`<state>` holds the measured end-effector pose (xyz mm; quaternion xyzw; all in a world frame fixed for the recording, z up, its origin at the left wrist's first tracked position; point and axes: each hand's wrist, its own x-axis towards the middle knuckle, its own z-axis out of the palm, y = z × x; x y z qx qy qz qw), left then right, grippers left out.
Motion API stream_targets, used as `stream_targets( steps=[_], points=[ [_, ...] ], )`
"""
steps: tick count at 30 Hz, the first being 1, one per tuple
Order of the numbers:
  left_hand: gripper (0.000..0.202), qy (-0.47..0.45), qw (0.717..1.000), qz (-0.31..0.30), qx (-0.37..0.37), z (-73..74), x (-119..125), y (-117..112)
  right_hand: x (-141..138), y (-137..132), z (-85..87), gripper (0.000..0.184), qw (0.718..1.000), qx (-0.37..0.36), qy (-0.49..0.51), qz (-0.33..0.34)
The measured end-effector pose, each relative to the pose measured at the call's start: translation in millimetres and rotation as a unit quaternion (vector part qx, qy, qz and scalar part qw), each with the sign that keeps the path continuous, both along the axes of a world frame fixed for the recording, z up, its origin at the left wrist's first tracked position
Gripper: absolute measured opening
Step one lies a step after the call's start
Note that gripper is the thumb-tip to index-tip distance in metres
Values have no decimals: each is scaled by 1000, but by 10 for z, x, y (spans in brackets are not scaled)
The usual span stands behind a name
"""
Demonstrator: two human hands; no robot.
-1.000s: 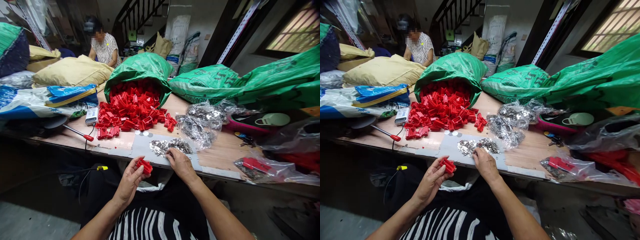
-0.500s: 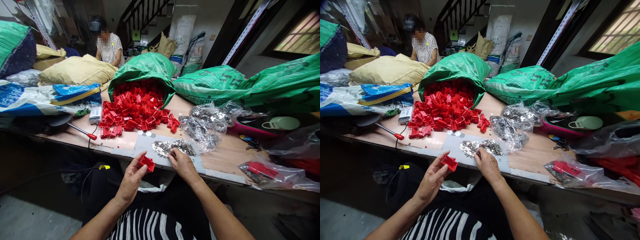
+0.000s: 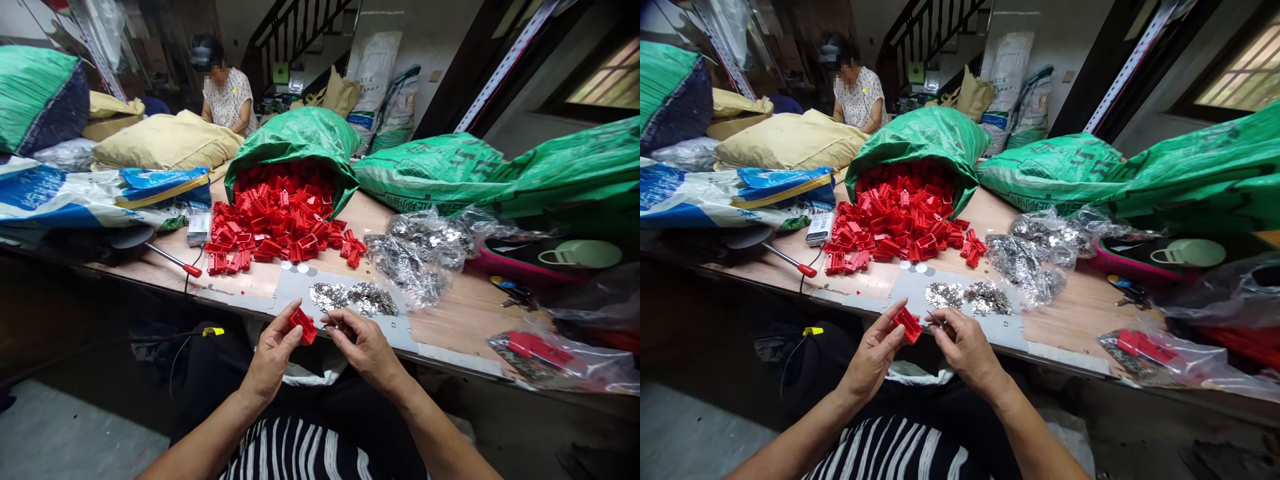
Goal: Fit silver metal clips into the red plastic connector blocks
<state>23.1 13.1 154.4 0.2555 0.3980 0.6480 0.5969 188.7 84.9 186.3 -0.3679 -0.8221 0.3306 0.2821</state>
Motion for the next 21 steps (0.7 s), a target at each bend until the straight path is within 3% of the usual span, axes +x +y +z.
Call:
stream_targets(
  steps=[10, 21],
  points=[
    [44, -19, 1000, -15, 6, 54, 23, 7, -71, -56, -17, 10, 994, 69, 15, 83],
    [47, 47, 996, -63, 36, -26, -24, -14, 13, -33, -104, 8, 986, 37, 48, 153]
  ],
)
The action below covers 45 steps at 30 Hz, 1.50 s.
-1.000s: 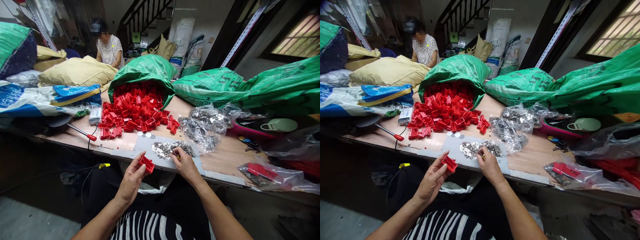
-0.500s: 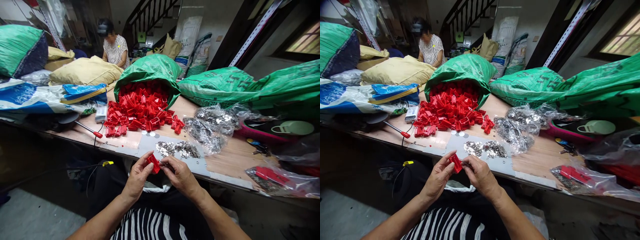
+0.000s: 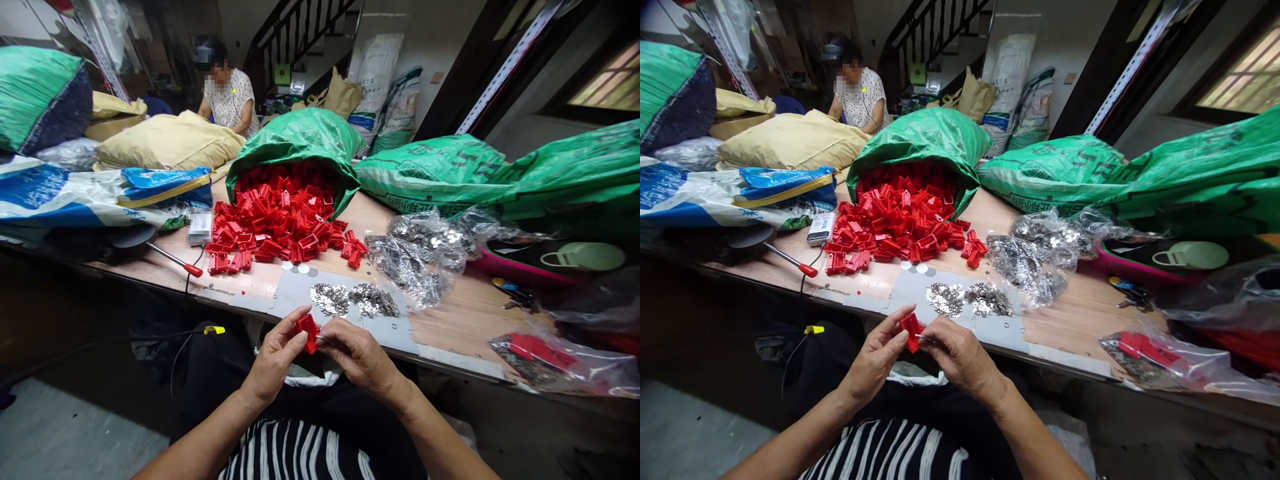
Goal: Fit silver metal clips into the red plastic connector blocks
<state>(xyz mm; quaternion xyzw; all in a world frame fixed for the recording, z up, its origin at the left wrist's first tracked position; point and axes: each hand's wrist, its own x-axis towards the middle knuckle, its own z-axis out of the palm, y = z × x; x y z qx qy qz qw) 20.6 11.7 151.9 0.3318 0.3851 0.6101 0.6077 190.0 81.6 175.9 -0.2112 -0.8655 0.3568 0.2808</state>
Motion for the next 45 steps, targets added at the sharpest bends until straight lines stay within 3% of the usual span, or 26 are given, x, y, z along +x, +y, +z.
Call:
stream_targets(
  steps=[7, 12, 19, 26, 40, 45],
  points=[
    [45, 48, 999, -6, 16, -3, -14, -25, 20, -5, -55, 9, 998, -60, 4, -32],
    [46, 42, 999, -12, 24, -1, 1, -32, 43, -43, -121, 11, 988, -143, 5, -59],
    [44, 102, 994, -24, 27, 8, 10, -90, 43, -159, -223, 19, 957, -273, 42, -89],
    [40, 173, 983, -3, 54, -86, 26, -163, -2, -217, -322, 29, 922, -367, 94, -83],
    [39, 148, 988, -2, 36, -78, 55, -175, 6, -224, -312, 33, 916, -383, 89, -82],
    [36, 251, 962, 24, 109, -82, 62, -88, -57, -197, -305, 34, 910, -385, 104, -109]
  ],
)
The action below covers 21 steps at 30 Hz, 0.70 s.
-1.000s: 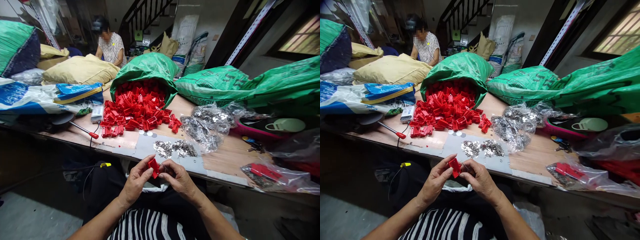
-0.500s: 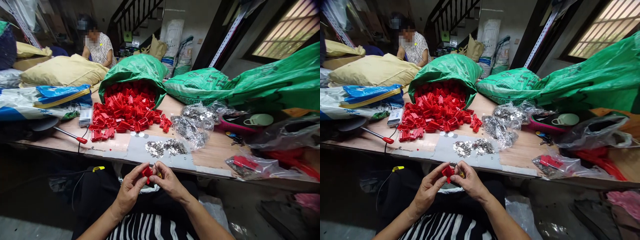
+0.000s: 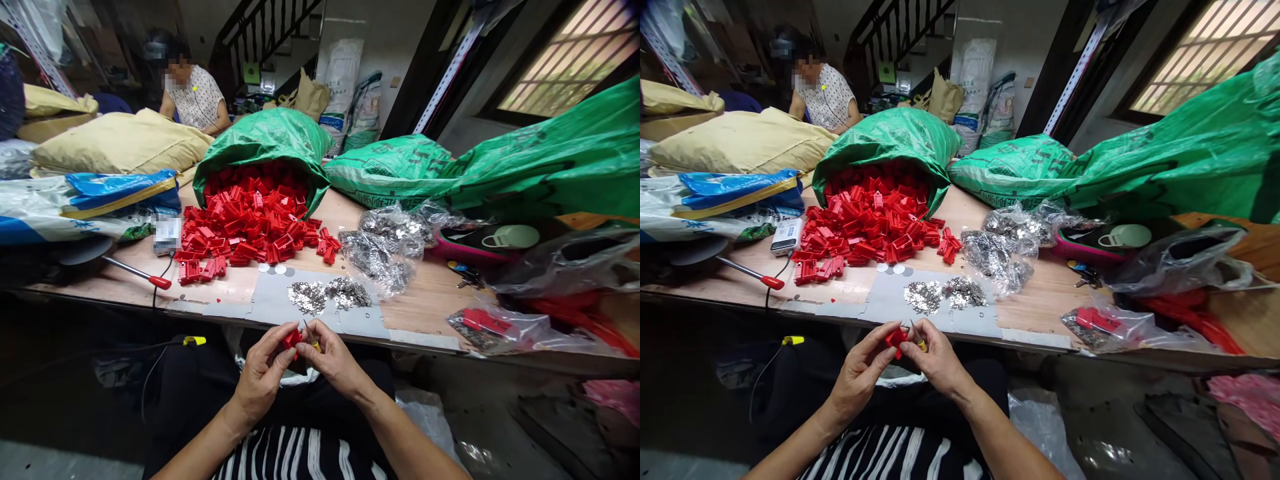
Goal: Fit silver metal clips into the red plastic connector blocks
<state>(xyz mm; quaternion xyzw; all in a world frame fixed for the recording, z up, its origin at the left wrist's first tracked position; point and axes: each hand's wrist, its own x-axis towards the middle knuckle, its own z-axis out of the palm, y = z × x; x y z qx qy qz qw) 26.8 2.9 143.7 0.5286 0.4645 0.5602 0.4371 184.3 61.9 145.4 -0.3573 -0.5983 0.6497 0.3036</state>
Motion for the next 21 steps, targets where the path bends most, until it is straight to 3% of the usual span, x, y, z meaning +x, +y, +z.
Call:
stream_targets(
  steps=[8, 15, 21],
  points=[
    [41, 184, 966, -15, 183, 34, -33, 422, -146, 333, 67, 34, 996, -79, 42, -18],
    [51, 287, 930, -8, 229, -94, -21, 683, -222, 596, -127, 28, 996, 5, -17, -84],
    [49, 308, 921, 5, 236, -130, 25, 844, -131, 779, -113, 19, 988, 64, -80, -116]
  ],
)
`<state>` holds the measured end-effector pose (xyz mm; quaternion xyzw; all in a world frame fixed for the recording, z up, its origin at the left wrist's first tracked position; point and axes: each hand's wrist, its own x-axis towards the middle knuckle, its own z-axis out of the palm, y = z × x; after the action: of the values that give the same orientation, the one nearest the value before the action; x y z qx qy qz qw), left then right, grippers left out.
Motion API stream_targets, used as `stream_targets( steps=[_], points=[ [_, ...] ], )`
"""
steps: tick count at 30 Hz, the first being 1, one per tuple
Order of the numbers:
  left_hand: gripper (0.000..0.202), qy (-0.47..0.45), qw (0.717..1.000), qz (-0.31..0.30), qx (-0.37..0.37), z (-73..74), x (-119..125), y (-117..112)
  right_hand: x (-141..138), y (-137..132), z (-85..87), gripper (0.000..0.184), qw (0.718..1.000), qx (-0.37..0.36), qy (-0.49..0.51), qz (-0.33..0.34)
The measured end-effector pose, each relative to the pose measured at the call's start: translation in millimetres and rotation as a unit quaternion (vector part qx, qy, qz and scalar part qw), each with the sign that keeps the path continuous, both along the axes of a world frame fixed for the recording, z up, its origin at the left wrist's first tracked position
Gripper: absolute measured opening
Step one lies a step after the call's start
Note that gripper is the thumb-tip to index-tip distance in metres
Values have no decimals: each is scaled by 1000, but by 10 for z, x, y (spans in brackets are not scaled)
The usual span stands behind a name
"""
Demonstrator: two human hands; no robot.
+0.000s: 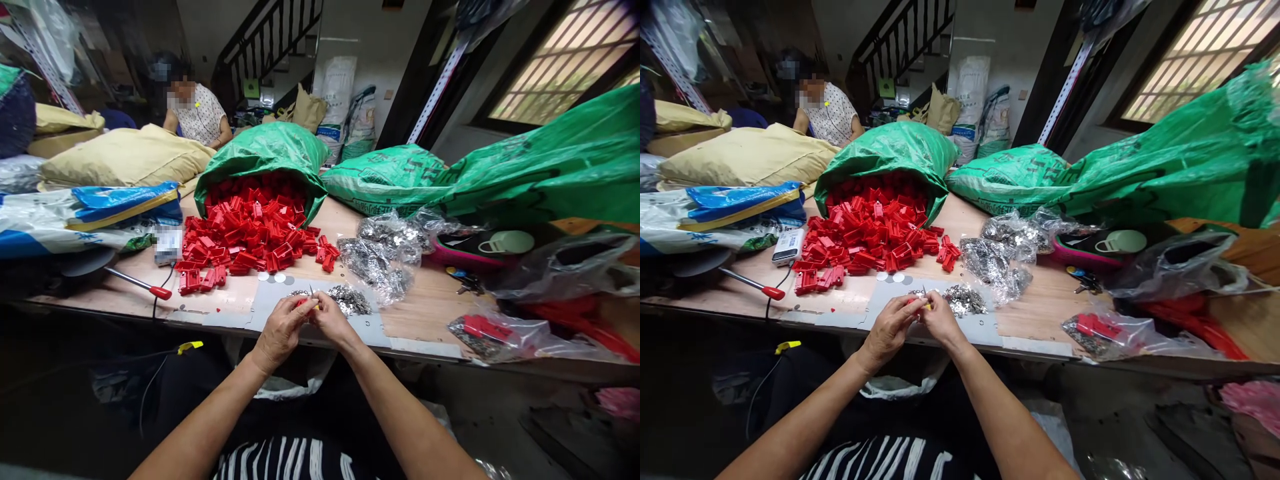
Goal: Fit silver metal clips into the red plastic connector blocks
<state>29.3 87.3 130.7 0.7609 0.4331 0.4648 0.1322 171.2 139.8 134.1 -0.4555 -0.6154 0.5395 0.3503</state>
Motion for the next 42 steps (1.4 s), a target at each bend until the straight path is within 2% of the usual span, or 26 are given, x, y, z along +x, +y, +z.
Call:
stream_targets(
  steps=[6, 10, 13, 17, 20, 22, 24, 29, 33, 42],
  points=[
    [39, -85, 994, 55, -36, 50, -32, 42, 135, 58, 56, 7, 992, 67, -103, -28],
    [36, -134, 987, 55, -68, 61, -57, -24, 195, 36, 144, 6, 979, 116, -162, -45],
    [34, -195, 971, 59, -122, 33, -86, -126, 336, 43, 224, 10, 971, 134, -186, -68],
    [35, -325, 918, 72, -217, -12, -116, -295, 689, 57, 300, 14, 950, 157, -253, -91],
    [36, -420, 867, 54, -264, -14, -103, -416, 929, 30, 286, 13, 929, 179, -315, -75],
    [35, -465, 836, 42, -288, -9, -83, -483, 1006, -1, 243, 16, 920, 191, -338, -55],
    [34, -489, 818, 38, -301, -10, -65, -535, 1012, -34, 191, 20, 913, 200, -354, -36],
    [33, -493, 814, 41, -305, -32, -63, -609, 866, -94, 120, 10, 891, 209, -399, -51],
    [33, -497, 809, 42, -309, -41, -93, -637, 800, -107, 122, 1, 885, 200, -415, -65],
    [32, -505, 803, 46, -313, -80, -96, -682, 981, -229, 122, 9, 874, 251, -409, -80]
  ],
)
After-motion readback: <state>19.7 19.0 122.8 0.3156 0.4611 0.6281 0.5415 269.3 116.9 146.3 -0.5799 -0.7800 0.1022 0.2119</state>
